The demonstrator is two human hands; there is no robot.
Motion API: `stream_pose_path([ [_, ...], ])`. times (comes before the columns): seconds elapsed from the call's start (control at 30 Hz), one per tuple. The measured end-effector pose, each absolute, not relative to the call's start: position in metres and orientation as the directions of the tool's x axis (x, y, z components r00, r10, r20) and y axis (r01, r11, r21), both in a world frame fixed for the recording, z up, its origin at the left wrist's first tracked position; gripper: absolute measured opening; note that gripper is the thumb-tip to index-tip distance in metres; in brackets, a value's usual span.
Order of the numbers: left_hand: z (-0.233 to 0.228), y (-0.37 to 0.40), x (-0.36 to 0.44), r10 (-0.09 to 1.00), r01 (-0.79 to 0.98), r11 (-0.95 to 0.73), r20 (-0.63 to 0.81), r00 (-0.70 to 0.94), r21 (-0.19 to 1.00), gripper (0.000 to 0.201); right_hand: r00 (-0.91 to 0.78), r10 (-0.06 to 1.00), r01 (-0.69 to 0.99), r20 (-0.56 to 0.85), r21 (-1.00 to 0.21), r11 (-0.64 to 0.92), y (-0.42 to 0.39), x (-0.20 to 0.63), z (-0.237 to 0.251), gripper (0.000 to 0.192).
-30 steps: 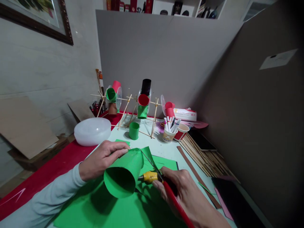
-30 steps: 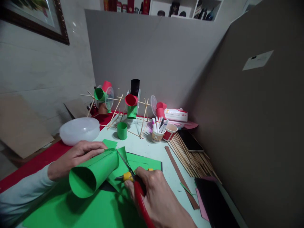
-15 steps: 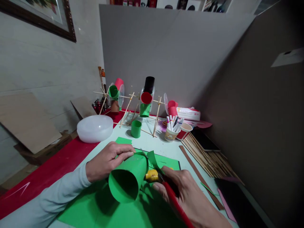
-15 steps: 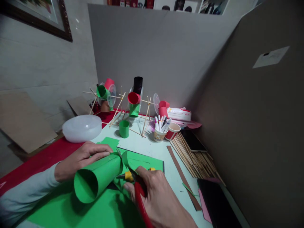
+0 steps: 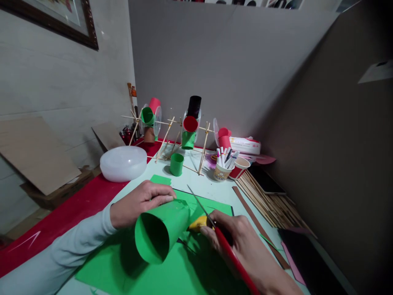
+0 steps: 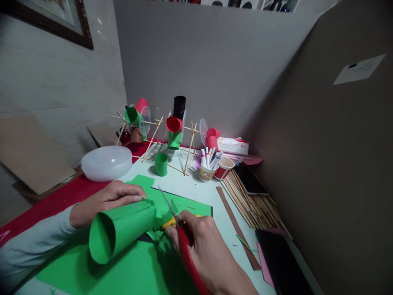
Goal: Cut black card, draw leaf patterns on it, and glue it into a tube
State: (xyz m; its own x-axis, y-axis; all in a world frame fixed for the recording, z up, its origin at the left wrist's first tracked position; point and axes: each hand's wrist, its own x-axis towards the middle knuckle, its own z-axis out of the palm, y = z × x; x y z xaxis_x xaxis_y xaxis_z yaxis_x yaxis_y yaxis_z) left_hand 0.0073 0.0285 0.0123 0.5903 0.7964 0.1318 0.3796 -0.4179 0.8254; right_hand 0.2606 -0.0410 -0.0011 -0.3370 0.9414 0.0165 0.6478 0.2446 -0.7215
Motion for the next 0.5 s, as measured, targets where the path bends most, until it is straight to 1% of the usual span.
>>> stream_pose_path([
  [0.13, 0.011, 0.029, 0.009, 0.81, 0.317, -0.272, 0.038, 0.586, 0.908, 0.033, -0.246, 0.969, 0.577, -0.015, -0.806, 0.134, -0.036, 0.262, 0.005, 0.041],
  [0.23, 0.009, 0.028, 0.012, 0.806, 0.294, -0.178, -0.032, 0.591, 0.939, 0.031, -0.19, 0.98, 0.452, -0.06, -0.892, 0.033, -0.036, 0.262, 0.01, 0.044],
  [0.3, 0.008, 0.026, 0.016, 0.797, 0.292, -0.138, -0.069, 0.6, 0.946, 0.03, -0.198, 0.976, 0.358, -0.093, -0.933, -0.016, -0.037, 0.26, 0.01, 0.043],
  [0.4, 0.008, 0.022, 0.021, 0.78, 0.301, -0.117, -0.101, 0.618, 0.946, 0.03, -0.236, 0.969, 0.237, -0.075, -0.971, -0.018, -0.038, 0.258, 0.004, 0.04],
  [0.5, 0.009, 0.018, 0.025, 0.758, 0.314, -0.113, -0.122, 0.64, 0.943, 0.032, -0.238, 0.971, 0.191, -0.038, -0.982, 0.009, -0.038, 0.257, -0.002, 0.036],
])
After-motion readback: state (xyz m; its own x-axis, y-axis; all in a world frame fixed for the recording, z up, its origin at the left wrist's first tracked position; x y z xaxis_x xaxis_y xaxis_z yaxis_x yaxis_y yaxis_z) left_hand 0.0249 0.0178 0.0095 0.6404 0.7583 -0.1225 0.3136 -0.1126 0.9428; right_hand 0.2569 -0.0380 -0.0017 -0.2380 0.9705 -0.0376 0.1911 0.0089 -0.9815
